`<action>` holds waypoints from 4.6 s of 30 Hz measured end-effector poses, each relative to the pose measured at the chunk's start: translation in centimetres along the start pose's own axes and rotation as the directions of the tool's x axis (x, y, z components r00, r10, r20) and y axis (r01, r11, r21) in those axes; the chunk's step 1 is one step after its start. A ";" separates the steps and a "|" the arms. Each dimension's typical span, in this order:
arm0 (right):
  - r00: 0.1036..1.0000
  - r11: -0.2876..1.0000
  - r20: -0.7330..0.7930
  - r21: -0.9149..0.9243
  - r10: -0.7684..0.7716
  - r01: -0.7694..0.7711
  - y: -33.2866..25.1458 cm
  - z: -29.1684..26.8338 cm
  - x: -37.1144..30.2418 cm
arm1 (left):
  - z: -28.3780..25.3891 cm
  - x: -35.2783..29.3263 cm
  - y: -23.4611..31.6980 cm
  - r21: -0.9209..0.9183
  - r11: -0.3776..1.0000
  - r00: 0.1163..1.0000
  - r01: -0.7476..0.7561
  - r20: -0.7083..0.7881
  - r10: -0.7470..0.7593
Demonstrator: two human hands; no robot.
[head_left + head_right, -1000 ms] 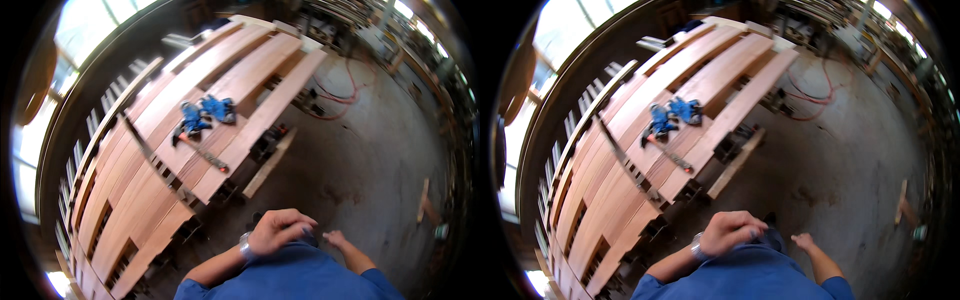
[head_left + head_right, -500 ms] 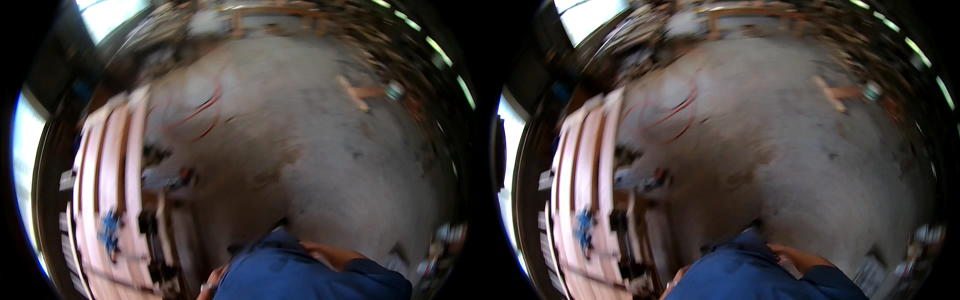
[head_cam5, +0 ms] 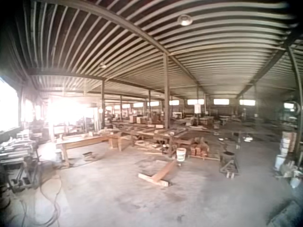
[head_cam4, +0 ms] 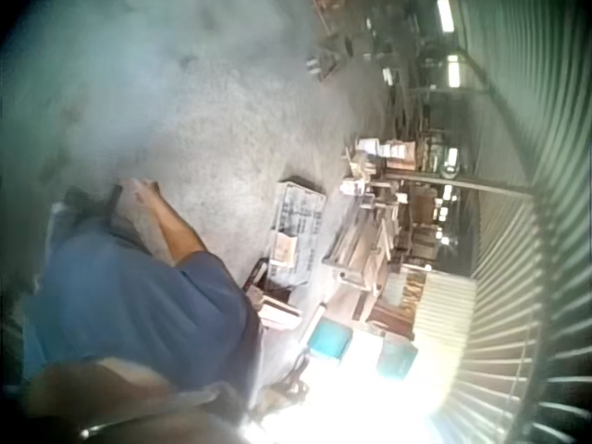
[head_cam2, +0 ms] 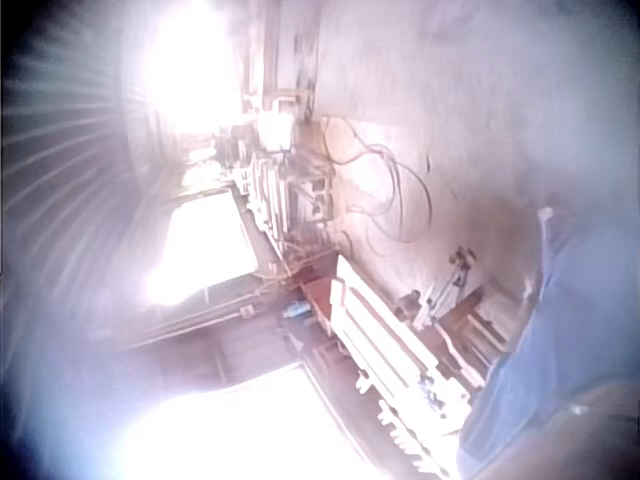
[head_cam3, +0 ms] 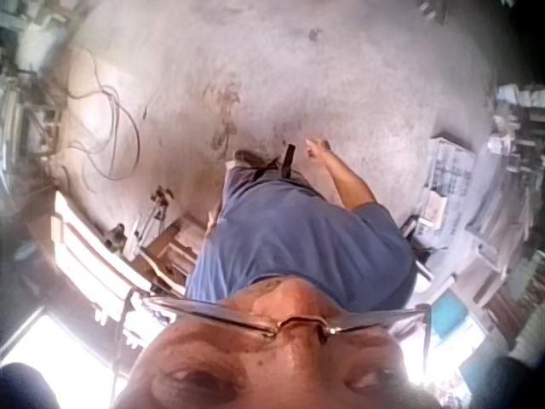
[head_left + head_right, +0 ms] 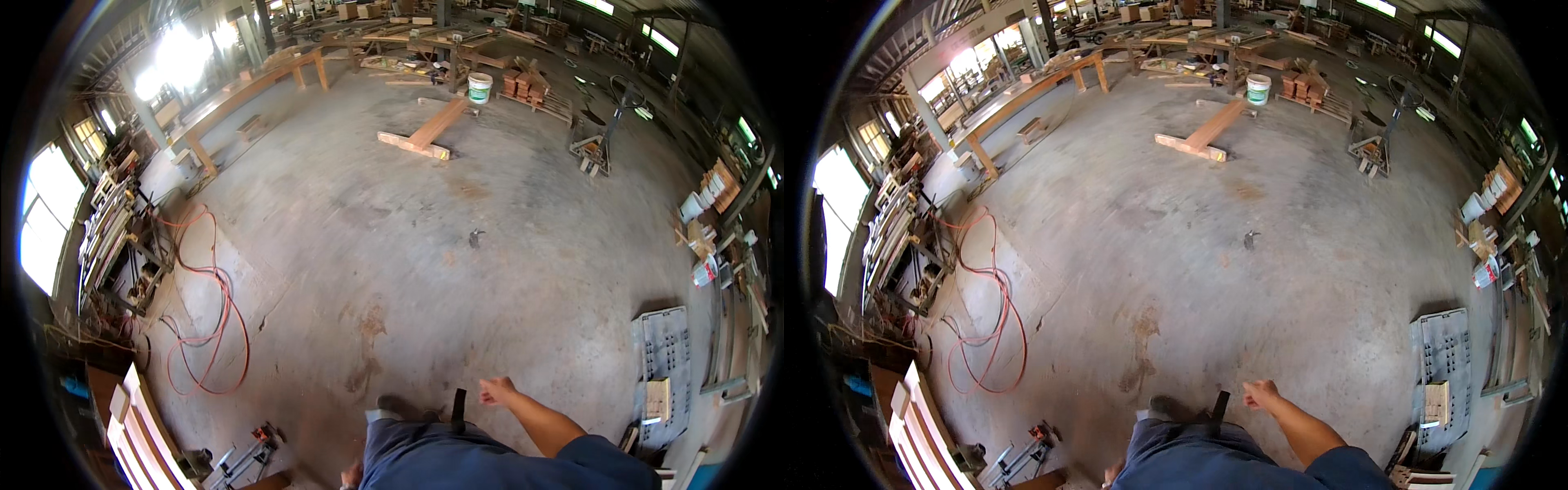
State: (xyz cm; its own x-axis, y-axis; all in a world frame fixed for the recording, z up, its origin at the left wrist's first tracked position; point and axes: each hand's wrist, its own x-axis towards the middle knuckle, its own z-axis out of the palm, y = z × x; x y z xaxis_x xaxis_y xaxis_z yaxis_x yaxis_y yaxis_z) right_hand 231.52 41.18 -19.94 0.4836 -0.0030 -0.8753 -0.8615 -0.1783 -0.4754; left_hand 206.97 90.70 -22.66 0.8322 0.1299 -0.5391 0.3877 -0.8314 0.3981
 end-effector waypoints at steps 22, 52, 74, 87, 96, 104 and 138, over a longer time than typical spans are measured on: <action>0.984 0.994 -0.139 0.036 0.107 -0.103 -9.1 -11.6 6.6 | -15.9 62.5 18.9 -0.109 0.994 0.979 -0.017 0.199 0.039; 0.928 0.992 -0.351 0.050 0.126 -0.116 -73.9 -60.1 52.5 | -17.7 102.3 69.8 0.036 0.989 0.856 0.147 0.496 -0.145; 0.884 0.943 -0.345 0.220 0.314 -0.249 -112.3 -97.6 79.1 | -27.1 140.4 116.8 0.012 0.921 0.809 0.389 0.474 -0.348; 0.972 0.979 -0.159 0.087 -0.171 0.186 -153.2 -108.6 91.0 | -23.3 151.7 133.8 -0.286 0.820 0.824 0.495 0.454 -0.339; 0.997 0.996 -0.044 0.053 -0.069 0.071 -168.8 -108.2 100.5 | -38.0 182.5 154.5 -0.526 0.821 0.971 0.220 0.198 -0.134; 0.945 0.935 0.168 -0.176 -0.279 0.308 -184.8 -108.4 117.6 | -47.8 196.1 174.0 -0.905 0.329 0.963 0.269 0.251 -0.096; 0.484 0.712 0.863 0.431 -0.145 -0.554 -199.9 -99.3 150.3 | -39.3 233.0 180.4 -0.736 -0.515 0.898 0.440 0.373 0.235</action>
State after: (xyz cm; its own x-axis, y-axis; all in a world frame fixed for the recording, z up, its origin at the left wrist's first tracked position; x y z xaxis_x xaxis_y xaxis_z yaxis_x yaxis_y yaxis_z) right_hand 491.77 -21.32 -47.63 0.2262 0.8733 -0.4316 -0.9481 0.2990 0.1081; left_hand 486.41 -7.83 -47.31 0.6904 -0.2797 -0.6671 0.4581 0.8828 0.1039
